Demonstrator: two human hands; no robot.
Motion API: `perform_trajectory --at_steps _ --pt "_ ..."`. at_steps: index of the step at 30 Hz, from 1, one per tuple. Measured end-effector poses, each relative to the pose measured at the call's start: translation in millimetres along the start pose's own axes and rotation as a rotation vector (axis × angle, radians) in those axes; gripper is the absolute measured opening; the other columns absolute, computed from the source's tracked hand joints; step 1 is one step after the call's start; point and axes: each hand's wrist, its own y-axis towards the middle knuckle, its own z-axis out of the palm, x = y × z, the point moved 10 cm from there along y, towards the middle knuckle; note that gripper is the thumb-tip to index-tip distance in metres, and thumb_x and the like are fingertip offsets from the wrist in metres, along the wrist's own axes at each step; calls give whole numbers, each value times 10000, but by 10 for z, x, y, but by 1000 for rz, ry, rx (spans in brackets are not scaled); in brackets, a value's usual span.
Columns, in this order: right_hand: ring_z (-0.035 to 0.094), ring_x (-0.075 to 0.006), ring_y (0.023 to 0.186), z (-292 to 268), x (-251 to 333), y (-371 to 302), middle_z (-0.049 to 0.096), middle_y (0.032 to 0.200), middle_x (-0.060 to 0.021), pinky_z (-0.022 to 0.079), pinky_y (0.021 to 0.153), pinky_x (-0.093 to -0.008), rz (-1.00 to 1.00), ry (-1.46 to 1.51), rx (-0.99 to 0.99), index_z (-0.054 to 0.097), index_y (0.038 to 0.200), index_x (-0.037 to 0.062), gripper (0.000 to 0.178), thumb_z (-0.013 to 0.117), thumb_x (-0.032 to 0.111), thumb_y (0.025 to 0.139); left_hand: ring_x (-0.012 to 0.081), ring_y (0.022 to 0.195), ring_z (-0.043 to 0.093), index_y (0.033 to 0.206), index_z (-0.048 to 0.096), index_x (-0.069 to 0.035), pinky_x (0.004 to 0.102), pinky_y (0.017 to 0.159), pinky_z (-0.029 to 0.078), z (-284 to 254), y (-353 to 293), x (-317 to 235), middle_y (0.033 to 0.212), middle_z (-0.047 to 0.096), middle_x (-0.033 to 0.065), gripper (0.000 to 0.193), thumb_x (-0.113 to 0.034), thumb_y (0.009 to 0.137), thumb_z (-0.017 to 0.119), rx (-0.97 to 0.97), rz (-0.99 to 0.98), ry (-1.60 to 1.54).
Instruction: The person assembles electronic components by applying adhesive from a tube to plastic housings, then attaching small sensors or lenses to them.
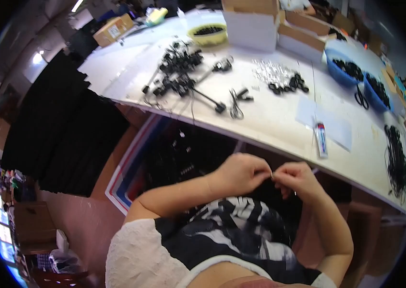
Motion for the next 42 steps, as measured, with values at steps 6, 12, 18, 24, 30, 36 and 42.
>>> perform_trajectory --at_steps 6,12,18,24,30,36,42 --pt "525 -67 513 140 -196 -203 579 669 -23 444 468 -195 34 -2 17 620 848 14 179 565 183 829 212 585 617 796 645 -24 274 538 471 173 -224 68 688 616 138 97 -106 744 636 -22 -141 -139" --pt "533 -41 551 8 -343 -249 592 689 -8 465 483 -174 87 77 -56 637 866 26 205 586 224 840 25 591 518 826 639 6 172 531 415 378 -123 168 662 608 10 92 -69 774 624 104 -157 -57" --pt "536 -46 538 -3 -382 -221 588 671 -10 468 485 -176 67 35 -40 637 869 20 200 589 212 838 24 586 516 824 639 7 171 527 412 422 -120 194 656 602 7 100 -79 775 624 127 -158 -28" --pt "537 -49 541 -38 -332 -223 583 665 -10 460 501 -173 -12 -39 -67 638 851 8 204 583 204 841 22 603 509 830 632 10 161 535 399 506 -102 296 677 601 -2 116 -97 786 621 198 -208 -151" --pt "539 -52 558 -42 -328 -197 584 673 -9 457 516 -172 -24 -51 -78 639 853 7 202 575 199 847 21 626 510 858 629 -5 151 537 377 621 -125 397 704 604 -4 142 -134 800 621 312 -315 -450" --pt "545 -60 619 44 -322 -189 595 721 -26 458 571 -185 -79 60 -16 620 888 -1 195 549 179 862 43 661 533 887 613 -7 151 587 389 739 -200 444 738 606 21 156 -141 806 615 334 -436 -842" --pt "614 -163 721 -45 101 -541 627 817 -88 486 656 -239 -581 -423 -499 600 914 -5 138 603 23 779 69 657 535 910 593 -12 171 609 422 841 -254 588 762 608 43 156 -142 826 601 186 -526 -1193"
